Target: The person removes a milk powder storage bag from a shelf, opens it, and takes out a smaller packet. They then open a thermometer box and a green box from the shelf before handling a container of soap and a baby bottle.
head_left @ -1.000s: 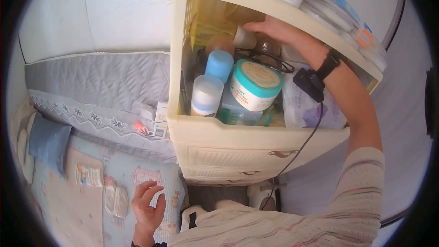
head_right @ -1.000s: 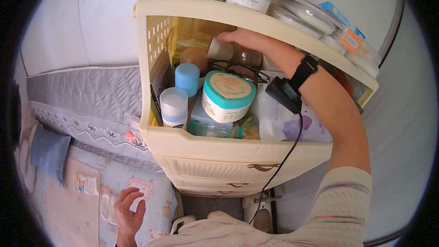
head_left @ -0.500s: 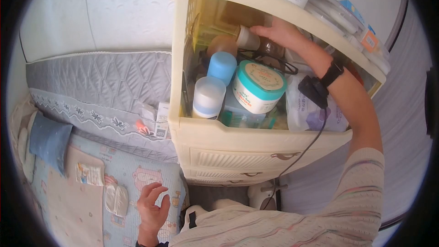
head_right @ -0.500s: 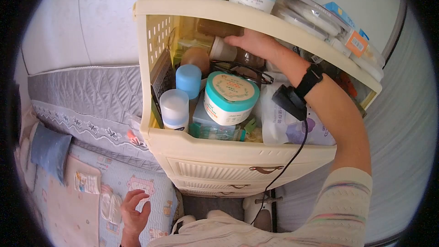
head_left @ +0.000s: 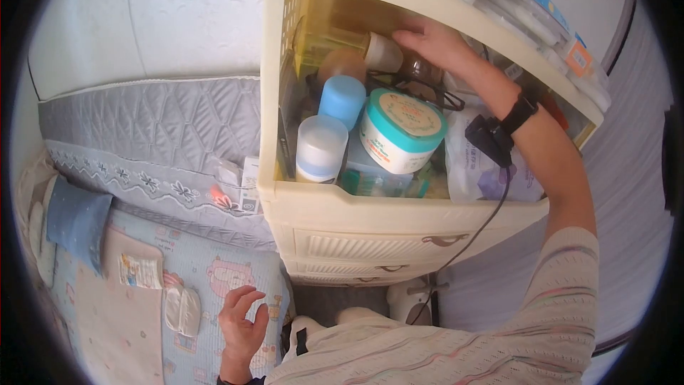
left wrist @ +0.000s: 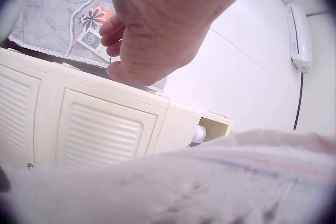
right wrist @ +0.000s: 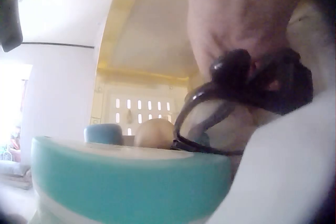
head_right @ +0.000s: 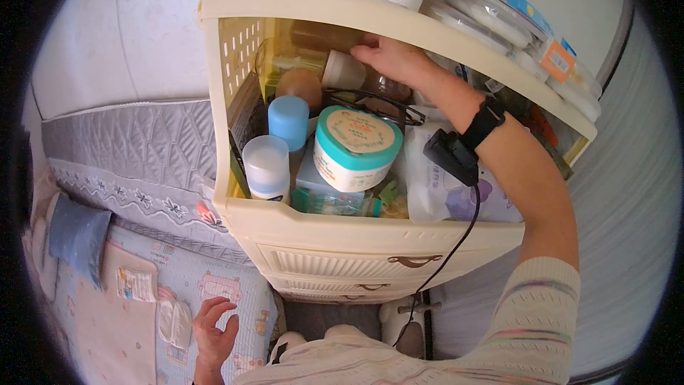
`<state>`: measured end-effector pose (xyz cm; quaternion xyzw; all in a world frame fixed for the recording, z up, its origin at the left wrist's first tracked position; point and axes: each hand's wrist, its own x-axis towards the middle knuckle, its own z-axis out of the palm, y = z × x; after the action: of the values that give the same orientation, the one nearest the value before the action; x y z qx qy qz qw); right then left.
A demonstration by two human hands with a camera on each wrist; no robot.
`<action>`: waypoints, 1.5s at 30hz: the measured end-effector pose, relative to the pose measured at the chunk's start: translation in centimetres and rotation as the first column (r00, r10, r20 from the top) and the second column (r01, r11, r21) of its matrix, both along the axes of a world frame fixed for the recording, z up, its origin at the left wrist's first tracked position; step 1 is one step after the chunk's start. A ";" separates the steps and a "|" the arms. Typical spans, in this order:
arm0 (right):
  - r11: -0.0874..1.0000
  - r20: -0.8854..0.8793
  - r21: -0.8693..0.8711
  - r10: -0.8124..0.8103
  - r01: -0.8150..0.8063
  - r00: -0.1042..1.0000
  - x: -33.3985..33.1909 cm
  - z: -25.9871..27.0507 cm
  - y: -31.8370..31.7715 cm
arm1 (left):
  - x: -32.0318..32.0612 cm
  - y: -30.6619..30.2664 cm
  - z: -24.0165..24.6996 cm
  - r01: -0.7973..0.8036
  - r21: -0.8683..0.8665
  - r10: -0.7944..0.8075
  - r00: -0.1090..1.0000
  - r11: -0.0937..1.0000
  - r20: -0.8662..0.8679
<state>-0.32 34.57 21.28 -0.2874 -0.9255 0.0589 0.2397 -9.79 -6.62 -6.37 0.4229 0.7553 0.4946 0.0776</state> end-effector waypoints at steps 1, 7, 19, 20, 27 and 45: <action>0.997 -0.034 -0.053 0.050 -0.052 0.998 0.0 -0.2 0.4 | 0.0 0.0 -0.1 0.003 -0.002 -0.003 1.000 1.000 -0.001; 0.972 -0.079 -0.135 0.184 -0.193 0.980 1.7 -0.9 1.5 | 0.1 0.4 -0.3 0.018 -0.007 -0.018 1.000 1.000 -0.015; 0.813 0.247 0.283 0.451 -0.509 0.858 0.3 -1.1 -7.0 | 0.0 1.3 -0.7 0.067 0.000 -0.067 0.998 0.998 0.004; 0.817 0.303 0.282 0.422 -0.503 0.855 -0.3 -0.9 -7.0 | -0.1 1.4 -0.9 0.074 0.002 -0.074 0.997 0.997 0.001; 0.839 0.583 0.308 0.206 -0.448 0.786 -3.8 0.2 -7.9 | -0.8 0.9 -1.8 0.081 0.039 -0.082 0.997 0.996 0.008; 0.840 0.315 0.079 0.490 -0.537 0.813 -3.4 1.1 -7.3 | -2.3 -0.1 -2.9 0.059 0.053 -0.060 0.998 0.997 0.019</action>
<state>-3.74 27.29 22.36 -0.0107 -0.9946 0.0037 0.1030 -12.13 -6.73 -9.24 0.4421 0.7282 0.5161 0.0889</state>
